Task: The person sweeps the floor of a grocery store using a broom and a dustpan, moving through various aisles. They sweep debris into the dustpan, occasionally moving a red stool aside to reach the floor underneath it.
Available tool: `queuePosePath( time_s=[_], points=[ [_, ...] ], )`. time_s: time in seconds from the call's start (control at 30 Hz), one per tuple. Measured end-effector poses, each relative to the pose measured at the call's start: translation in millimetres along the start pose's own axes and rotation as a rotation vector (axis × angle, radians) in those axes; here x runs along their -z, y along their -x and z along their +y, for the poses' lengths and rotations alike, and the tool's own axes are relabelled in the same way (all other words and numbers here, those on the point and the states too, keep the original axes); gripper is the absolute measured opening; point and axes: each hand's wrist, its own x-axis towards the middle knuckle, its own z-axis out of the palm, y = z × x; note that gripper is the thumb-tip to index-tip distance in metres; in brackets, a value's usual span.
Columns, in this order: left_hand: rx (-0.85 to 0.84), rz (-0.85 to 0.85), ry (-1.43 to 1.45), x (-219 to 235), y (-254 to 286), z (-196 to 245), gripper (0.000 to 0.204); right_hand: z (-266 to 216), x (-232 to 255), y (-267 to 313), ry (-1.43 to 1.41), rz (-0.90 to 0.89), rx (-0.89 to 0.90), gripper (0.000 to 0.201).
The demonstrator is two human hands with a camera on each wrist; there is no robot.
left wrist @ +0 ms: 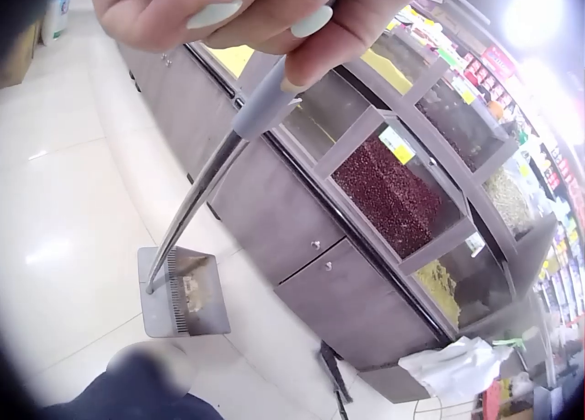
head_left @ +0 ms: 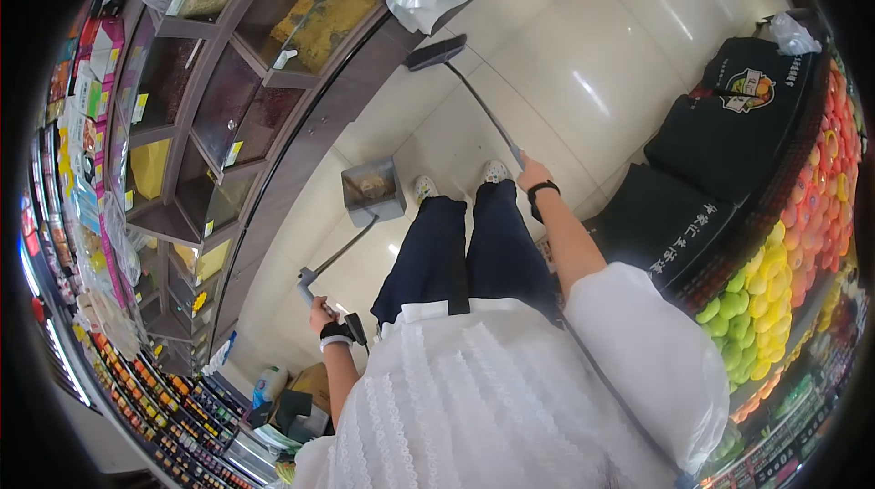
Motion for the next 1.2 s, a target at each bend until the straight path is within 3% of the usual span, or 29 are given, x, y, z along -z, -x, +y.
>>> queuePosePath(
  time_s=[0.17, 0.2, 0.27, 0.3, 0.4, 0.5, 0.57, 0.63, 0.77, 0.83, 0.9, 0.97, 1.1, 1.2],
  points=[
    [-0.075, -0.033, -0.06, -11.3, -3.1, 16.3, 0.024, 98.3, 29.1, 48.4, 0.079, -0.079, -0.066, 0.06],
    [-0.089, -0.039, -0.087, -13.9, -6.3, 19.5, 0.023, 137.8, 21.1, 57.5, 0.081, -0.019, 0.008, 0.063],
    [-0.125, -0.082, -0.111, -17.6, -13.7, 17.5, 0.023, 158.8, 49.5, 110.5, 0.177, -0.095, -0.127, 0.063],
    [-0.129, -0.084, -0.102, -24.0, -13.7, 21.4, 0.023, 186.1, 45.1, 124.8, 0.198, -0.087, -0.142, 0.062],
    [-0.153, -0.108, -0.096, -43.8, -9.6, 26.1, 0.022, 204.6, 78.8, 191.5, 0.171, -0.079, -0.174, 0.061],
    [-0.219, -0.116, -0.147, -52.3, -14.7, 23.8, 0.022, 236.8, 102.5, 234.0, -0.047, 0.041, 0.02, 0.055],
    [-0.21, -0.136, -0.153, -58.2, -16.6, 24.3, 0.022, 234.0, 115.6, 252.7, -0.064, 0.081, 0.047, 0.054],
    [-0.197, -0.136, -0.158, -61.3, -17.3, 21.7, 0.022, 203.8, 130.6, 258.7, -0.398, 0.023, -0.258, 0.051],
    [-0.226, -0.155, -0.176, -66.1, -13.9, 23.8, 0.022, 174.5, 100.1, 175.1, -0.859, 0.116, -0.271, 0.047],
    [-0.228, -0.184, -0.178, -62.8, -9.8, 26.9, 0.02, 162.5, 82.7, 111.0, -0.679, 0.236, -0.23, 0.046],
    [-0.228, -0.189, -0.184, -61.8, -6.5, 27.2, 0.02, 142.1, 68.6, 55.1, -0.796, 0.356, -0.306, 0.048],
    [-0.224, -0.196, -0.185, -61.0, -3.1, 25.0, 0.021, 135.7, 51.9, 10.9, -0.805, 0.345, -0.298, 0.049],
    [-0.224, -0.163, -0.166, -47.6, -4.6, 20.7, 0.021, 81.0, 29.5, 45.2, -0.755, 0.256, -0.283, 0.047],
    [-0.182, -0.171, -0.15, -43.4, -9.3, 12.5, 0.021, 100.2, -22.4, 76.6, -0.59, 0.16, -0.155, 0.051]
  ],
)
